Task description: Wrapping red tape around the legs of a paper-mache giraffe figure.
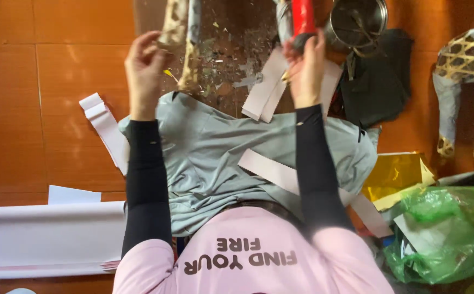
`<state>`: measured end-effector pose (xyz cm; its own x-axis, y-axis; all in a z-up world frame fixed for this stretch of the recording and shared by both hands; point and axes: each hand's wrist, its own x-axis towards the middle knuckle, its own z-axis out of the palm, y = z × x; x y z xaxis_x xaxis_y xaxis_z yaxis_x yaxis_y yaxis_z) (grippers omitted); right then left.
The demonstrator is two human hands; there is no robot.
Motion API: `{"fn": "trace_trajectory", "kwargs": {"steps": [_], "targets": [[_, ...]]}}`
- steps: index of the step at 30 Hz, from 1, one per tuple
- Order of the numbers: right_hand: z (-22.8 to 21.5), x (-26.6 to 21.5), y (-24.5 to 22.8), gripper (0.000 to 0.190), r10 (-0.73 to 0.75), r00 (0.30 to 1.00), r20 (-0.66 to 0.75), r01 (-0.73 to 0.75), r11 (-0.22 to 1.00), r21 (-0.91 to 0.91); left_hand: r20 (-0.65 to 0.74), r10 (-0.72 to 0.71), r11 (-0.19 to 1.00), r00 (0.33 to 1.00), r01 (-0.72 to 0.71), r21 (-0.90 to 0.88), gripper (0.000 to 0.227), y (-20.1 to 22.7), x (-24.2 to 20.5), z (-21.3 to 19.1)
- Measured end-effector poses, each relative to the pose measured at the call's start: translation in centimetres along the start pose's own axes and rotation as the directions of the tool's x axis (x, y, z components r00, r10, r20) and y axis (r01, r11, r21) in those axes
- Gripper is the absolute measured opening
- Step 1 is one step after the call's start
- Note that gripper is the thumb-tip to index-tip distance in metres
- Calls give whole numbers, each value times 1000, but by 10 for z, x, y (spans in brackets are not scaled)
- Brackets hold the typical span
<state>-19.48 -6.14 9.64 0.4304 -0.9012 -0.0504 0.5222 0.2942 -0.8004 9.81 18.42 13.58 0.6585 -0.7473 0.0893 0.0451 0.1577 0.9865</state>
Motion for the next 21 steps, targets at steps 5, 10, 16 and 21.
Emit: {"fn": "trace_trajectory", "kwargs": {"steps": [5,10,16,21], "targets": [[-89,-3,-31,63,126,991,54,-130,987,94,69,-96,995,993,98,-24,33,-15,-47,49],[-163,-32,-87,57,251,968,15,-247,962,-113,83,-245,960,966,254,-119,39,-17,-104,72],[-336,-12,-46,9,-193,872,-449,-76,854,-515,135,-492,856,860,451,253,25,-115,-182,91],[-380,-15,7,31,-319,867,-382,-348,159,-924,313,-690,688,653,457,564,21,-141,-198,114]]}}
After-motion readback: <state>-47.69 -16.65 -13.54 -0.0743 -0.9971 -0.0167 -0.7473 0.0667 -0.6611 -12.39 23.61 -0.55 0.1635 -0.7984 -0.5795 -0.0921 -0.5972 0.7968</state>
